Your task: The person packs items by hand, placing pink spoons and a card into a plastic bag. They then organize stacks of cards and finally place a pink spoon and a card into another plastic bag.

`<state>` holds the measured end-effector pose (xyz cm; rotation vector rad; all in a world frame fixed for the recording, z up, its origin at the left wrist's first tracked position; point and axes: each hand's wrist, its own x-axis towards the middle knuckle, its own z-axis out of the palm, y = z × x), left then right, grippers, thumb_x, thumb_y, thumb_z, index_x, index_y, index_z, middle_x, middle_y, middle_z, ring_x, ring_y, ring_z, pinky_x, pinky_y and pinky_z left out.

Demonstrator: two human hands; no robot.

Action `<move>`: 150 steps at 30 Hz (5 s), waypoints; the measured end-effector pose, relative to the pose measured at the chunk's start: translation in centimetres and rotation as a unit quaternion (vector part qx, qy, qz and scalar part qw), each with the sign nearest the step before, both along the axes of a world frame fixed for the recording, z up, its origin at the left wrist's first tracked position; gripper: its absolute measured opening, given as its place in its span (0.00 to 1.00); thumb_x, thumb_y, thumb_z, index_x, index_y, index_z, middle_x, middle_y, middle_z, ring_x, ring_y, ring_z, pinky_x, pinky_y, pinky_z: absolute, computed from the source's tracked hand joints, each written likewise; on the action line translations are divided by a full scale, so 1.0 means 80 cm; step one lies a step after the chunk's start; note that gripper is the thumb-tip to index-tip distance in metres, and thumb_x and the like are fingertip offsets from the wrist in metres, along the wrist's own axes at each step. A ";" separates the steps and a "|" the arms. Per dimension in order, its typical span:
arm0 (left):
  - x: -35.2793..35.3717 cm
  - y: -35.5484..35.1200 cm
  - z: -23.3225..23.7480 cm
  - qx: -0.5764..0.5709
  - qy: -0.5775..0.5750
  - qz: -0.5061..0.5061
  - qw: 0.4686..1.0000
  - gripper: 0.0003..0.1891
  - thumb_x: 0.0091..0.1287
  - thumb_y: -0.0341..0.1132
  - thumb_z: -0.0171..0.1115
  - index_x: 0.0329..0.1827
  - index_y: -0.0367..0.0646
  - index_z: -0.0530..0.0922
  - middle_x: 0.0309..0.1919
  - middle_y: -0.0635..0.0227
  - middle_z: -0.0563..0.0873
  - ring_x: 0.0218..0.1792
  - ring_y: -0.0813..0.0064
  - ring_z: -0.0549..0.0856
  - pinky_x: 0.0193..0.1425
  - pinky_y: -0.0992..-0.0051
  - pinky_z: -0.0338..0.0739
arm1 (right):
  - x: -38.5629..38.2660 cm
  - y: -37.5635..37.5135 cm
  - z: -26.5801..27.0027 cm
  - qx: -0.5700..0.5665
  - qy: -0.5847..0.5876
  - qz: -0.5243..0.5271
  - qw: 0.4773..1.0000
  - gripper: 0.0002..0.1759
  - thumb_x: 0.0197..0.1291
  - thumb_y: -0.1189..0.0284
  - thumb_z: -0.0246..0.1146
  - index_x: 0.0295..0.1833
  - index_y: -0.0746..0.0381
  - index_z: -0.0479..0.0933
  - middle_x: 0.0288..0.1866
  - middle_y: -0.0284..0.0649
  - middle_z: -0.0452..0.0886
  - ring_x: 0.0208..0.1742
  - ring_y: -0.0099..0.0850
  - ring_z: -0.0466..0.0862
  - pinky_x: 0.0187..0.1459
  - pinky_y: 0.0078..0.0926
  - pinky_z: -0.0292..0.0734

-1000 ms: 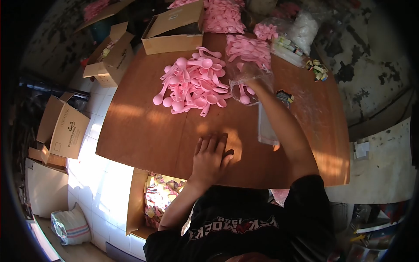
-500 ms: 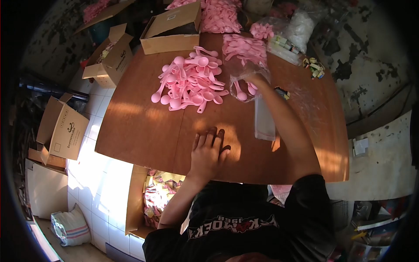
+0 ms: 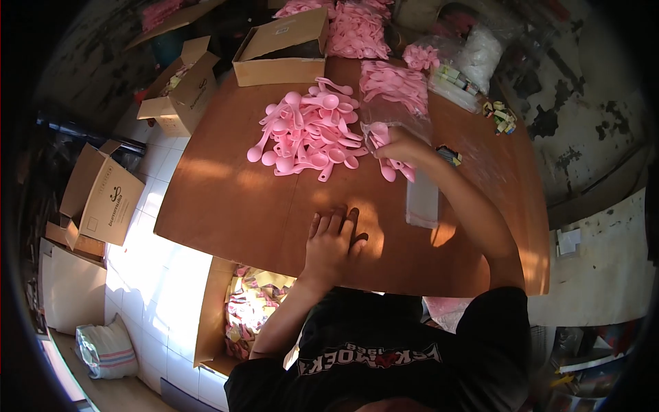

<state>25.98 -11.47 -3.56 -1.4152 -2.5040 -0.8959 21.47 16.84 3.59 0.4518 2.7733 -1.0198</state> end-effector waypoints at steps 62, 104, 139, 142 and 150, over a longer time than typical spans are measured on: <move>-0.001 -0.005 0.005 0.016 -0.052 -0.015 0.998 0.30 0.66 0.49 0.61 0.67 0.43 0.71 0.63 0.49 0.74 0.64 0.48 0.74 0.71 0.48 0.63 | -0.093 0.112 -0.017 0.420 0.138 -0.172 0.880 0.34 0.44 0.57 0.68 0.52 0.72 0.78 0.53 0.59 0.81 0.61 0.48 0.78 0.62 0.40 0.72; 0.008 0.005 0.023 0.020 -0.069 -0.007 0.997 0.28 0.62 0.43 0.67 0.65 0.43 0.73 0.61 0.54 0.76 0.60 0.49 0.75 0.68 0.54 0.68 | 0.068 0.007 0.038 -0.126 0.039 -0.114 0.985 0.32 0.61 0.67 0.56 0.71 0.58 0.61 0.41 0.43 0.82 0.35 0.27 0.85 0.28 0.27 0.83; 0.103 0.162 0.029 0.542 -0.608 -0.080 0.575 0.12 0.77 0.34 0.49 0.59 0.40 0.71 0.34 0.74 0.79 0.27 0.90 0.76 0.25 0.87 0.68 | 0.226 -0.101 -0.024 -0.565 0.276 -0.160 0.761 0.19 0.71 0.74 0.56 0.64 0.66 0.68 0.59 0.39 0.76 0.59 0.25 0.76 0.61 0.25 0.72; 0.095 0.155 0.036 0.545 -0.597 -0.072 0.584 0.11 0.78 0.36 0.49 0.55 0.41 0.73 0.28 0.75 0.79 0.19 0.89 0.73 0.17 0.87 0.65 | 0.220 -0.107 -0.029 -0.543 0.303 -0.137 0.771 0.20 0.71 0.74 0.56 0.67 0.65 0.67 0.60 0.38 0.76 0.59 0.24 0.76 0.60 0.23 0.73; 0.050 0.119 0.030 0.565 -0.647 -0.071 0.508 0.12 0.78 0.32 0.48 0.57 0.36 0.74 0.45 0.65 0.84 0.41 0.77 0.84 0.45 0.78 0.81 | 0.176 -0.127 -0.037 -0.494 0.289 -0.100 0.814 0.19 0.72 0.70 0.57 0.64 0.65 0.69 0.55 0.35 0.78 0.55 0.21 0.76 0.55 0.21 0.72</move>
